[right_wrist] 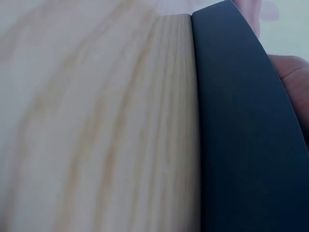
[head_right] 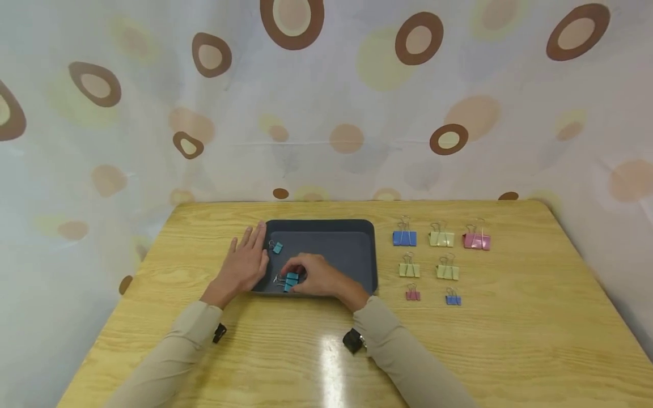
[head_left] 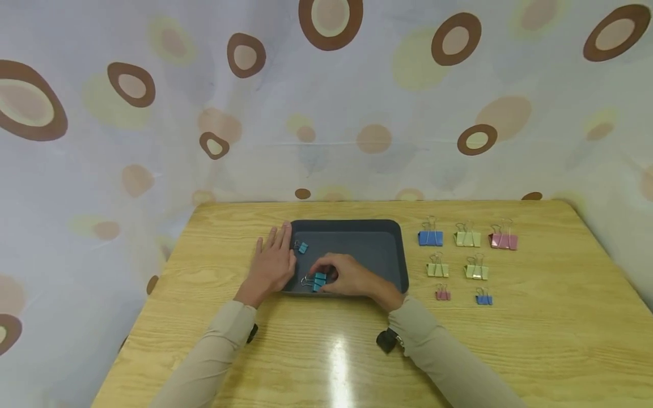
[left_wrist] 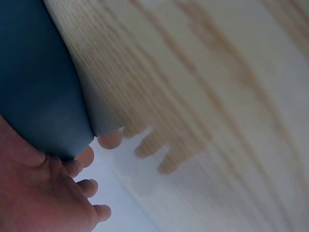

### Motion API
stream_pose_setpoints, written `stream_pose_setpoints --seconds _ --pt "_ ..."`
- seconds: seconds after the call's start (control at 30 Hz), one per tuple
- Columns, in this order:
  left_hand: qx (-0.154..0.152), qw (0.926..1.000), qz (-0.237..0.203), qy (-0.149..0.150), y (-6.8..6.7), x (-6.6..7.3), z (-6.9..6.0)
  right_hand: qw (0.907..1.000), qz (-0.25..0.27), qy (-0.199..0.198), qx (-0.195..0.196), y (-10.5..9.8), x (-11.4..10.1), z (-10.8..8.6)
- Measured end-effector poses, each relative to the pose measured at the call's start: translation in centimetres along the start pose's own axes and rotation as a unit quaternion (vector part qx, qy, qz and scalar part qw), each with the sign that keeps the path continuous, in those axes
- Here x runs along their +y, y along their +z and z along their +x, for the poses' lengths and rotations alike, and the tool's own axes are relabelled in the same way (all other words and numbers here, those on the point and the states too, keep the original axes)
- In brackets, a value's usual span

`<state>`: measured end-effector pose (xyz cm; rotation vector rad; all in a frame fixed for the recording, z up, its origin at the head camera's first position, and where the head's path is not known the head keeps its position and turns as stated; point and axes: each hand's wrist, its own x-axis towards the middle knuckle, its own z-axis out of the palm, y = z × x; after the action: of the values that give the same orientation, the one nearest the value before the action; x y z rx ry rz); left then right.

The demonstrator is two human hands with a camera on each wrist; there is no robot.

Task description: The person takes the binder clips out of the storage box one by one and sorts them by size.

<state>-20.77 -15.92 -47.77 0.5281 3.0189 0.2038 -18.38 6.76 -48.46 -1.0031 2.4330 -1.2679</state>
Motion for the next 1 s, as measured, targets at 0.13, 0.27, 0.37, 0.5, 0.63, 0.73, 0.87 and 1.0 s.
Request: stream_pose_setpoints --seconds 0.13,0.27,0.37,0.5,0.63,0.73,0.87,1.0 --pt "0.003 1.0 0.003 0.003 0.0 0.2 0.1 0.9997 0.015 0.018 0.007 -0.4 0.3 -0.3" --pt "0.001 1.0 0.001 -0.003 -0.2 0.2 0.1 0.9995 0.019 0.022 0.012 -0.7 0.2 -0.6" --pt "-0.004 1.0 0.001 -0.004 -0.3 0.2 0.0 0.999 0.03 0.03 0.015 -0.9 0.2 -0.8" --pt "-0.003 1.0 0.003 -0.006 -0.2 0.1 -0.1 0.9969 0.061 0.048 0.011 -0.9 0.3 -1.1" --pt "-0.001 1.0 0.008 -0.005 -0.1 0.1 -0.2 0.9952 0.075 0.059 0.022 -1.1 0.5 -1.6" --pt "-0.001 1.0 0.005 -0.001 -0.1 0.1 -0.2 0.9942 0.075 0.059 0.049 -1.4 0.5 -2.1" --pt "0.006 0.9999 0.008 0.004 -0.3 0.1 -0.1 0.9923 0.077 0.047 0.085 -2.0 0.1 -2.8" --pt "0.006 0.9999 0.008 0.004 -0.2 0.1 -0.2 0.9898 0.086 0.049 0.103 -2.3 -0.2 -3.6"
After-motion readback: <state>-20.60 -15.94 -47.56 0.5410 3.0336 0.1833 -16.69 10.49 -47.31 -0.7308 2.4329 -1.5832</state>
